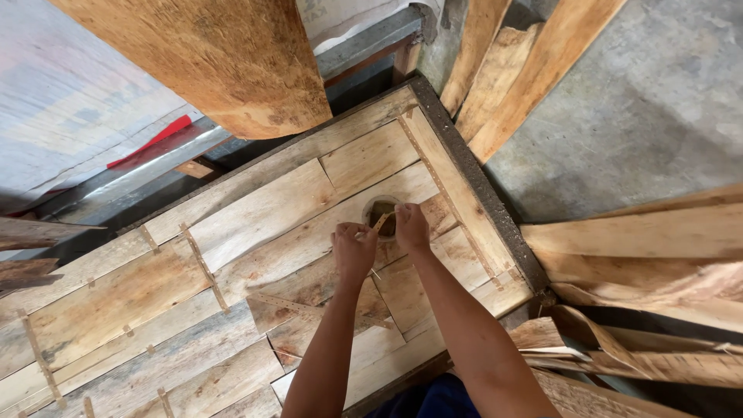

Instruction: The person lays thin wooden strips across a plank surface and presses them into place, then uses a utility knife to cut small wooden pieces and press them into the seams between planks, working along the panel section by section.

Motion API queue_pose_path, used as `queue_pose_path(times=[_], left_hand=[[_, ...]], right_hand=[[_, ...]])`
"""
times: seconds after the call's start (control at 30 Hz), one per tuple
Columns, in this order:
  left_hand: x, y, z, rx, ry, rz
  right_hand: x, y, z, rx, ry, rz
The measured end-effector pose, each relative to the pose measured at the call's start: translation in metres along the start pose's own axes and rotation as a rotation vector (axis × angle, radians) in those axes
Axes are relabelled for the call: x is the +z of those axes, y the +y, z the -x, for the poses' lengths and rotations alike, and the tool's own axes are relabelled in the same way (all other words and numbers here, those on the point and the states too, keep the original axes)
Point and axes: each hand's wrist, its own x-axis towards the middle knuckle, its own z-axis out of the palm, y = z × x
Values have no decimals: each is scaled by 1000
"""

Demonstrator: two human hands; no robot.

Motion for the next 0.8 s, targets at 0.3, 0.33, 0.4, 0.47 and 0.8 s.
queue_pose_path(times=[0.3,0.33,0.4,0.47,0.8], left_hand=[[12,31,40,288,-88,77],[14,34,46,291,-96,79],[18,39,56,335,-208,2],[29,36,64,393,-222,-15],[64,42,105,479,-392,-191]], right_hand=[[-88,13,58,-156,5,-384],[-98,20,62,-152,13,-383],[-116,34,70,-296,-214,-164],[-127,41,81,-262,-268,-97],[-158,98,114,-127,-288,-62]])
